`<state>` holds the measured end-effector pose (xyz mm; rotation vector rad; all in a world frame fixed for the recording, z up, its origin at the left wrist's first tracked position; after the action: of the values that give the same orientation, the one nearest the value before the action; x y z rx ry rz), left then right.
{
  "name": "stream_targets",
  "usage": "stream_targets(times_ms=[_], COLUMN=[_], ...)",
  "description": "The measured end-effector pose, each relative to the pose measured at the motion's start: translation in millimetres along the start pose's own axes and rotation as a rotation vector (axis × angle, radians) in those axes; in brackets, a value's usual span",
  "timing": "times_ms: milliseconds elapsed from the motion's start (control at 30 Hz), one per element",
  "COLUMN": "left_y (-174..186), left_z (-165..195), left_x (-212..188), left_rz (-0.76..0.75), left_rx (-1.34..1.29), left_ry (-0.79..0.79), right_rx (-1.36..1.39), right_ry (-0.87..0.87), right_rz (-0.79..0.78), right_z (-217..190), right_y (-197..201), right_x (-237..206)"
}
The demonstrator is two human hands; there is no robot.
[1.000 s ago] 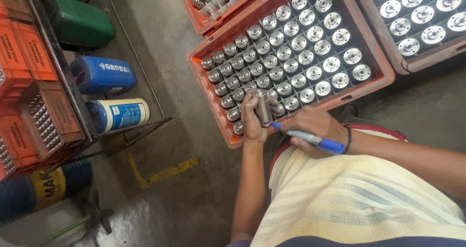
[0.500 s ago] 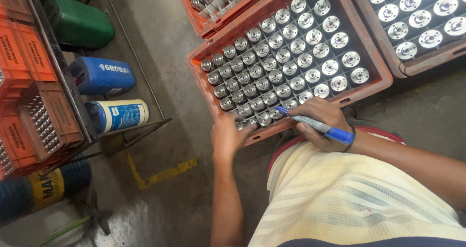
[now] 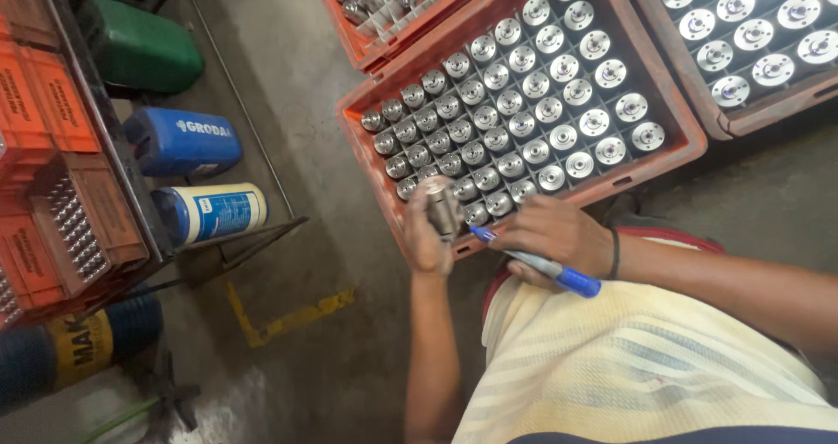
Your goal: The person repeatedly picks up small cylindrical metal parts from an orange crate, marks each one with a blue marker, and places it back into the crate. The action is performed one at a time in a steady, repetitive sequence.
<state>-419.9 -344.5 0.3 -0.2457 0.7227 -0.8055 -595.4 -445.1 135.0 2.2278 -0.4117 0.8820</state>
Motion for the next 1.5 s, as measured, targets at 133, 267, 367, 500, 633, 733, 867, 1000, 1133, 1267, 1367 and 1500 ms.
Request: stream_targets(times_ms=[133, 267, 367, 500, 633, 733, 867, 1000, 1133, 1267, 1367, 1500], left_y=[2, 10, 2, -2, -6, -19, -26, -31, -19, 1, 13, 12], left_z=[-31, -35, -33, -35, -27, 9, 63, 65, 74, 87, 84, 109], left_x=[8, 6, 8, 11, 6, -11, -45, -53, -46, -25, 4, 1], left_rz=[0.144, 0.241, 0.112, 0.008, 0.024, 0.030, 0.320, 0.225, 0.390, 0.644, 0.706, 0.575], left_rx=[0.064, -0.105, -0.070, -0.092, -0.209, 0.237, 1.460, 1.509, 1.583, 1.681, 1.734, 1.694], left_ry=[-0.009, 0.051, 0.011, -0.021, 0.075, 0.009, -0.190, -0.151, -0.267, -0.370, -0.277, -0.549], right_rx=[0.026, 0.083, 0.090, 0.069, 0.101, 0.096, 0.107, 0.094, 0.100, 0.115, 0.119, 0.083], right_ry=[-0.134, -0.089, -0.131, -0.116, -0.198, -0.149, -0.291, -0.312, -0.296, -0.298, -0.315, -0.298], right_rz=[0.144, 0.014, 0.099, 0.075, 0.029, 0.025, 0.111, 0.110, 0.129, 0.145, 0.125, 0.149], right_z=[10, 4, 9, 7, 10, 6, 20, 22, 22, 21, 22, 20], right_y=[1, -15, -9, -13, -19, -17, -4, -2, 1, 3, 1, 9], right_x=[0, -4, -9, -10, -11, -11, -19, -21, -21, -21, -22, -24])
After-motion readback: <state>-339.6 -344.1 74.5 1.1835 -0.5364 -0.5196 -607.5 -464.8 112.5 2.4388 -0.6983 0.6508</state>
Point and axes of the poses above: each hand's wrist, its own x-axis towards the middle knuckle, its own y-axis out of the back of the hand, z = x × y, the point moved 8 cm from there along x, towards the middle knuckle, and after that the axes turned 10 degrees about y, right-handed, at the moved point
